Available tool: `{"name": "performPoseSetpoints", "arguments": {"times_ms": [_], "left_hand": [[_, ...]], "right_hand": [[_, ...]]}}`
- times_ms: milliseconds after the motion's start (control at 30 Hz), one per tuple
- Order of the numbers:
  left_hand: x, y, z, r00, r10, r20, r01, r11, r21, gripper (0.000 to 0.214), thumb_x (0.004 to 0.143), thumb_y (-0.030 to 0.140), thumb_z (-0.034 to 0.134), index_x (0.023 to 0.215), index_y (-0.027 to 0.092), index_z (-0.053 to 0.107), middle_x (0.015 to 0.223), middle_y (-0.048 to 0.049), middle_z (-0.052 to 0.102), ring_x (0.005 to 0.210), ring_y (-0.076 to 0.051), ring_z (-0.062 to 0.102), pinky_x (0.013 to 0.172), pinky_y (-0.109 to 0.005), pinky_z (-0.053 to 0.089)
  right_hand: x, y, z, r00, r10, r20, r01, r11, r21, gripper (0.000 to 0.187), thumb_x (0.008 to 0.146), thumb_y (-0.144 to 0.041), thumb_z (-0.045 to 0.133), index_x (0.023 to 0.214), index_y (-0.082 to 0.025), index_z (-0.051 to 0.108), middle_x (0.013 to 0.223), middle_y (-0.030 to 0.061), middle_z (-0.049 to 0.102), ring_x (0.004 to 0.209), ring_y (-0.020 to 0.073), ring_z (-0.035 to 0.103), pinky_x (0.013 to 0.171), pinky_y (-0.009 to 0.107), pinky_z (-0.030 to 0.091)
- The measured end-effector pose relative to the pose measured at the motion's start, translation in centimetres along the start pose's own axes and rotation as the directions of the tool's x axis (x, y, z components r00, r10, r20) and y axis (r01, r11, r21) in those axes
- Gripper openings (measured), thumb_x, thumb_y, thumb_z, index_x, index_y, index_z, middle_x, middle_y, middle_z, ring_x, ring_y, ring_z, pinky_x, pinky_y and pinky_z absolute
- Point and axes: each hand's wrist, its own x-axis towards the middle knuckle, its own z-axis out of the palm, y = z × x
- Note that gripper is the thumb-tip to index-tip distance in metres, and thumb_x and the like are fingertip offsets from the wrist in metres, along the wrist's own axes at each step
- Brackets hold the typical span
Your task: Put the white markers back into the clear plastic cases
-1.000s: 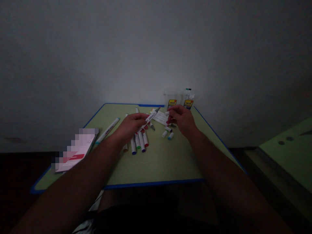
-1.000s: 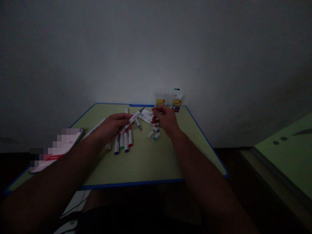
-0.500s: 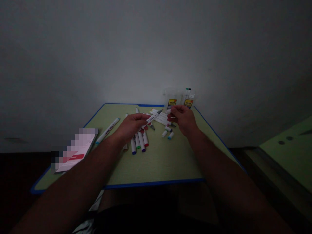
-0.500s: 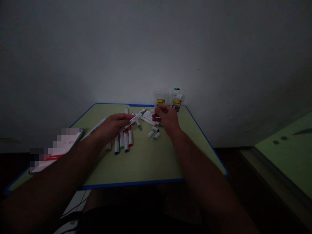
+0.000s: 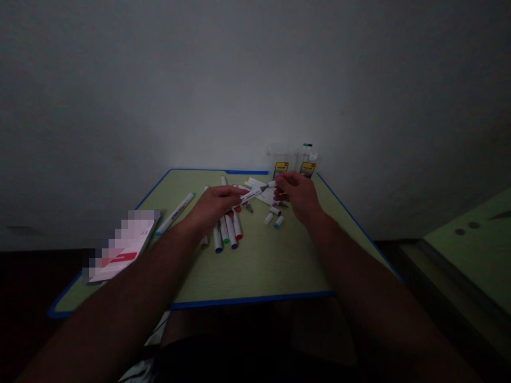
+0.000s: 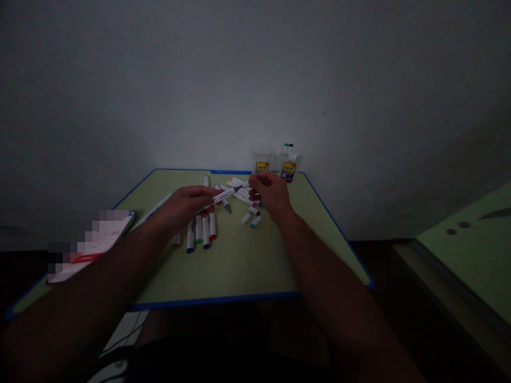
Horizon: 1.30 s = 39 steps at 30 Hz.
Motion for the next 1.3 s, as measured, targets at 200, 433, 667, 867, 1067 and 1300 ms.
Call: {"name": "performPoseSetpoints", "arguments": {"times_ms": [200, 433, 667, 867, 1067, 1300], "left_hand": [[-0.13, 0.07, 0.06, 1.0, -0.008, 0.018, 0.008, 1.0, 0.02, 0.026, 0.069, 0.022, 0.069, 0.094, 0.021, 0.079, 0.068, -0.003, 0.066, 0.055, -0.012, 0.052, 0.053, -0.026, 0.039], [-0.13, 0.19, 0.14, 1.0, -0.007, 0.013, 0.006, 0.998, 0.057, 0.026, 0.071, 0.021, 0.068, 0.095, 0.02, 0.079, 0.065, -0.003, 0.065, 0.055, -0.013, 0.052, 0.053, -0.025, 0.039], [-0.15, 0.16, 0.13, 1.0, 0.008, 0.025, -0.01, 0.998, 0.062, 0.025, 0.071, 0.022, 0.067, 0.093, 0.02, 0.079, 0.066, -0.0032, 0.066, 0.056, -0.013, 0.053, 0.052, -0.026, 0.038], [-0.05, 0.01, 0.09, 1.0, 0.008, 0.019, -0.009, 0.999, 0.04, 0.025, 0.071, 0.025, 0.069, 0.094, 0.02, 0.079, 0.065, -0.0022, 0.065, 0.054, -0.012, 0.052, 0.054, -0.026, 0.039], [0.2, -0.27, 0.04, 1.0, 0.017, 0.01, -0.017, 1.0, 0.004, 0.024, 0.07, 0.023, 0.071, 0.092, 0.02, 0.079, 0.074, -0.0045, 0.07, 0.057, -0.012, 0.055, 0.053, -0.025, 0.04], [0.14, 0.38, 0.08, 0.999, 0.0, -0.051, -0.008, 0.987, -0.161, 0.028, 0.066, 0.025, 0.075, 0.092, 0.014, 0.077, 0.066, -0.0035, 0.066, 0.051, -0.009, 0.052, 0.045, -0.022, 0.031]], "right_hand": [[-0.11, 0.27, 0.17, 0.999, 0.012, 0.053, -0.01, 0.999, -0.043, 0.035, 0.069, -0.043, 0.083, 0.086, -0.02, 0.063, 0.067, -0.0024, 0.066, 0.052, 0.0105, 0.062, 0.046, 0.024, 0.054], [-0.23, 0.34, 0.22, 0.999, 0.036, 0.04, -0.034, 0.998, -0.051, 0.03, 0.07, -0.039, 0.082, 0.08, -0.019, 0.063, 0.066, -0.0005, 0.069, 0.052, 0.0122, 0.065, 0.048, 0.025, 0.056], [-0.43, -0.1, 0.24, 0.994, 0.074, 0.076, -0.071, 0.996, -0.046, 0.02, 0.078, -0.036, 0.076, 0.084, -0.018, 0.071, 0.076, 0.0043, 0.074, 0.062, 0.0129, 0.069, 0.054, 0.023, 0.058], [-0.56, -0.28, 0.33, 0.994, 0.069, 0.082, -0.075, 0.994, 0.075, 0.016, 0.078, -0.029, 0.075, 0.09, -0.02, 0.07, 0.08, 0.0022, 0.074, 0.068, 0.014, 0.071, 0.057, 0.026, 0.059], [-0.33, -0.16, 0.1, 0.995, 0.073, 0.064, -0.077, 0.995, 0.06, 0.016, 0.074, -0.029, 0.078, 0.08, -0.018, 0.068, 0.07, 0.0001, 0.069, 0.063, 0.0132, 0.067, 0.055, 0.026, 0.058], [-0.36, -0.34, -0.06, 0.996, 0.06, 0.058, -0.065, 0.994, 0.086, 0.02, 0.069, -0.029, 0.081, 0.078, -0.018, 0.067, 0.068, -0.0014, 0.067, 0.059, 0.012, 0.065, 0.054, 0.026, 0.056]]}}
